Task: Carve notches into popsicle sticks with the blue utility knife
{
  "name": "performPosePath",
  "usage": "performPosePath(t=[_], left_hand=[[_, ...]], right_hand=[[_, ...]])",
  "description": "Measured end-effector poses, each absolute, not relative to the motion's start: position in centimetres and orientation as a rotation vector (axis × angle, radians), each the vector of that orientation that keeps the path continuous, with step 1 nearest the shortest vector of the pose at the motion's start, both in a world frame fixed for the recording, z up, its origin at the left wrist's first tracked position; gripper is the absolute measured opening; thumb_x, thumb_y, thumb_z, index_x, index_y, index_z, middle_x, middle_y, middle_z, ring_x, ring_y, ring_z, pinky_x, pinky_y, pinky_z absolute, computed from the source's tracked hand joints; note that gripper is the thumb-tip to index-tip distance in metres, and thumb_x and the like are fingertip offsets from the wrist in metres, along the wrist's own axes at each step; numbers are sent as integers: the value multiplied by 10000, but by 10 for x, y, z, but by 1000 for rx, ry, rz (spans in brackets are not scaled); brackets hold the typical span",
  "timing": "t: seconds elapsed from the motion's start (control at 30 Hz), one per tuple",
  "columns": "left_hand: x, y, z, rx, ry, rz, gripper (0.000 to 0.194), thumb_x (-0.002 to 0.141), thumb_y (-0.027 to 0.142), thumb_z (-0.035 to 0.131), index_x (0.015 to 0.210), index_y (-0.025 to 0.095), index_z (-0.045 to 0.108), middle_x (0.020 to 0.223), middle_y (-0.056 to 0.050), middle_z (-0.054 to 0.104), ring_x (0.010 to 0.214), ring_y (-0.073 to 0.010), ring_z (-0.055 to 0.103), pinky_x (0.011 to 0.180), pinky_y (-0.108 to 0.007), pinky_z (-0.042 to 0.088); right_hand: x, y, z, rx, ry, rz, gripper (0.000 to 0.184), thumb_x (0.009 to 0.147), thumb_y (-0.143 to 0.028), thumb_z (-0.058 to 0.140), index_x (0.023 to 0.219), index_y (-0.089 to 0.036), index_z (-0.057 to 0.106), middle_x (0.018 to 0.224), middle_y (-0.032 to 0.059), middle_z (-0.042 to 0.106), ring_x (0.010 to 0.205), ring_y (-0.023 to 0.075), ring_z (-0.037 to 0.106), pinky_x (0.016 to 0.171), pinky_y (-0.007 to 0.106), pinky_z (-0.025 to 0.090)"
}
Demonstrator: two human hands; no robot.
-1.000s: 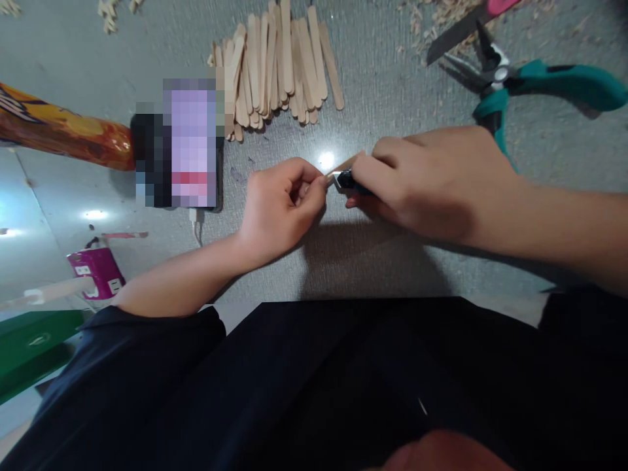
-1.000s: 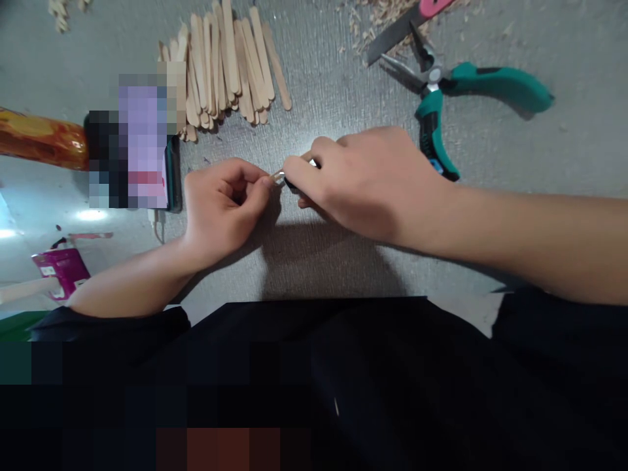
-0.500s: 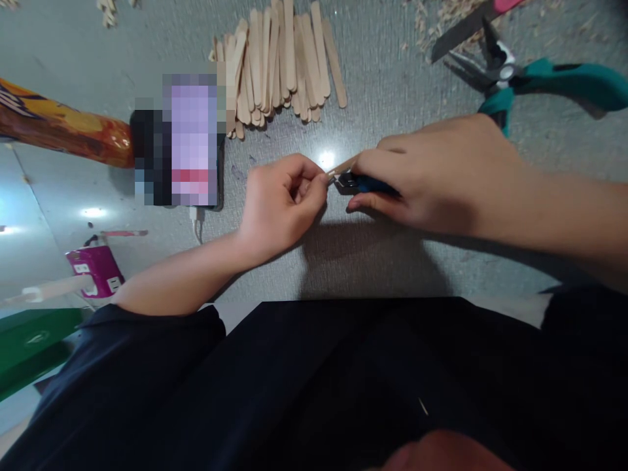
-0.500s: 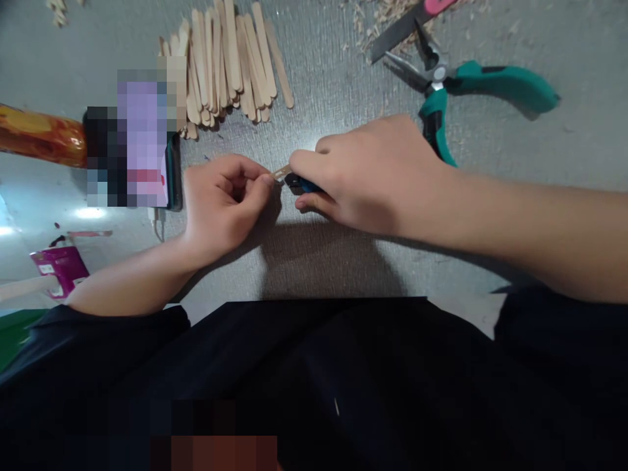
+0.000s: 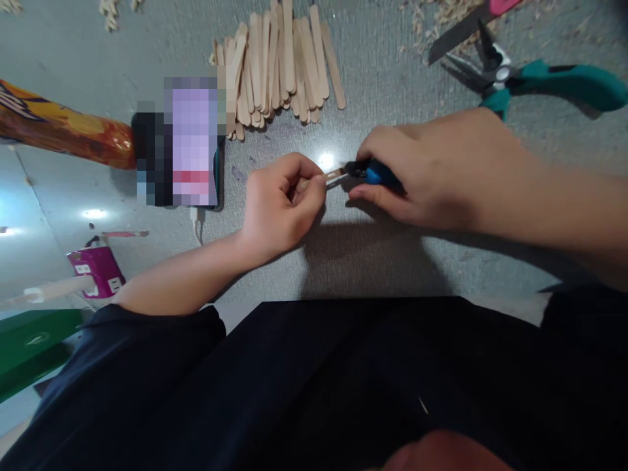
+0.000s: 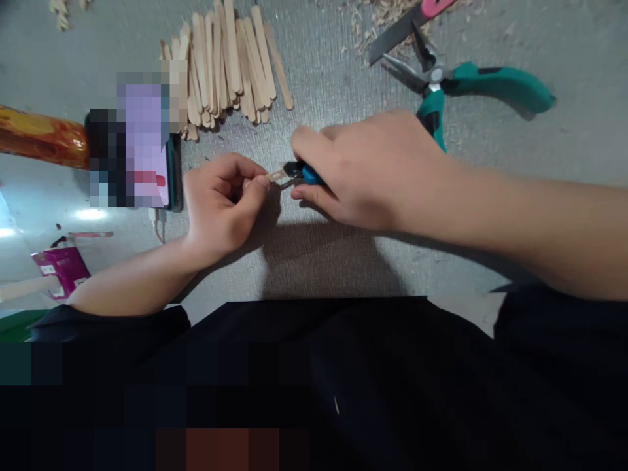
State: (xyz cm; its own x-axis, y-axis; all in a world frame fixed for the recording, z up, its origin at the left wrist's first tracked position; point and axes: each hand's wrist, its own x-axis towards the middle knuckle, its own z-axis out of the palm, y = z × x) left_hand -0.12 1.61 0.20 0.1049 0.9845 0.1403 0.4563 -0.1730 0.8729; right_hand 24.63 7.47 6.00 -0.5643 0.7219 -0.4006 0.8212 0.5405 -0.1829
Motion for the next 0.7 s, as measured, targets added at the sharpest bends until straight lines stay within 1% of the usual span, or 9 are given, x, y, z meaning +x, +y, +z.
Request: performPosePath(t=[0.07, 0.1, 0.17, 0.27, 0.37, 0.43, 0.53, 0.6, 0.7], left_hand=[[-1, 17, -1, 1696, 1394, 1057, 280, 1098, 361, 762, 847, 253, 698, 642, 32, 525, 558, -114, 459, 523, -311, 369], [-2, 18, -2, 1693, 1382, 1079, 315, 1110, 401, 762, 844, 249, 691, 646, 30, 517, 554, -110, 446, 517, -309, 352], [-2, 19, -6, 1694, 1367, 1110, 413, 1144, 528, 745, 851, 244, 683, 653, 28, 497, 549, -104, 425, 516, -305, 330], [-1, 20, -10, 1667, 1368, 1111, 588, 1159, 768, 667, 887, 248, 691, 639, 39, 445, 522, -91, 380, 508, -291, 301], [0, 19, -9, 1582, 1314, 1181, 656, 1109, 880, 677, 918, 253, 713, 631, 45, 460, 503, -87, 391, 497, -284, 326], [1, 17, -7, 1519, 1247, 1211, 637, 1070, 887, 736, 966, 259, 728, 654, 36, 524, 515, -100, 461, 494, -293, 379], [1, 12, -5, 1516, 1251, 1076, 631, 1043, 905, 756, 1101, 276, 775, 746, 6, 654, 567, -127, 571, 512, -312, 454], [1, 9, -5, 1566, 1228, 1035, 583, 1065, 867, 761, 1131, 290, 819, 846, -26, 744, 658, -152, 666, 573, -333, 530], [2, 7, -6, 1603, 1097, 1124, 414, 1117, 693, 812, 1034, 290, 849, 956, -59, 825, 786, -181, 766, 672, -361, 613]], right_hand=[[248, 76, 59, 1356, 2592, -493, 592, 1163, -571, 503, 1609, -202, 631, 1201, 200, 850, 983, 457, 789, 752, 463, 390], [248, 77, 59, 1368, 2628, -514, 545, 1141, -491, 520, 1575, -188, 653, 1158, 189, 844, 961, 437, 781, 758, 465, 391], [250, 79, 59, 1369, 2657, -631, 396, 1095, -402, 553, 1382, -201, 739, 1013, 152, 810, 886, 383, 744, 763, 466, 405], [252, 80, 63, 1402, 2631, -897, 218, 1081, -451, 617, 1034, -276, 738, 842, 88, 732, 791, 318, 683, 749, 458, 434], [251, 77, 65, 1440, 2610, -1210, 179, 1062, -423, 683, 942, -293, 713, 809, 32, 728, 760, 268, 658, 734, 429, 435], [250, 74, 64, 1476, 2543, -1572, 181, 1049, -414, 734, 920, -288, 719, 782, -1, 703, 736, 231, 623, 714, 399, 434], [246, 65, 55, 1525, 2293, -2113, 300, 988, -496, 883, 864, -283, 712, 720, -39, 623, 678, 188, 538, 665, 366, 423], [242, 59, 47, 1529, 2158, -2294, 376, 955, -559, 954, 854, -281, 722, 678, -53, 583, 637, 172, 492, 629, 360, 393], [237, 51, 40, 1534, 2089, -2420, 443, 935, -624, 996, 847, -282, 728, 663, -52, 585, 612, 163, 479, 593, 361, 372]])
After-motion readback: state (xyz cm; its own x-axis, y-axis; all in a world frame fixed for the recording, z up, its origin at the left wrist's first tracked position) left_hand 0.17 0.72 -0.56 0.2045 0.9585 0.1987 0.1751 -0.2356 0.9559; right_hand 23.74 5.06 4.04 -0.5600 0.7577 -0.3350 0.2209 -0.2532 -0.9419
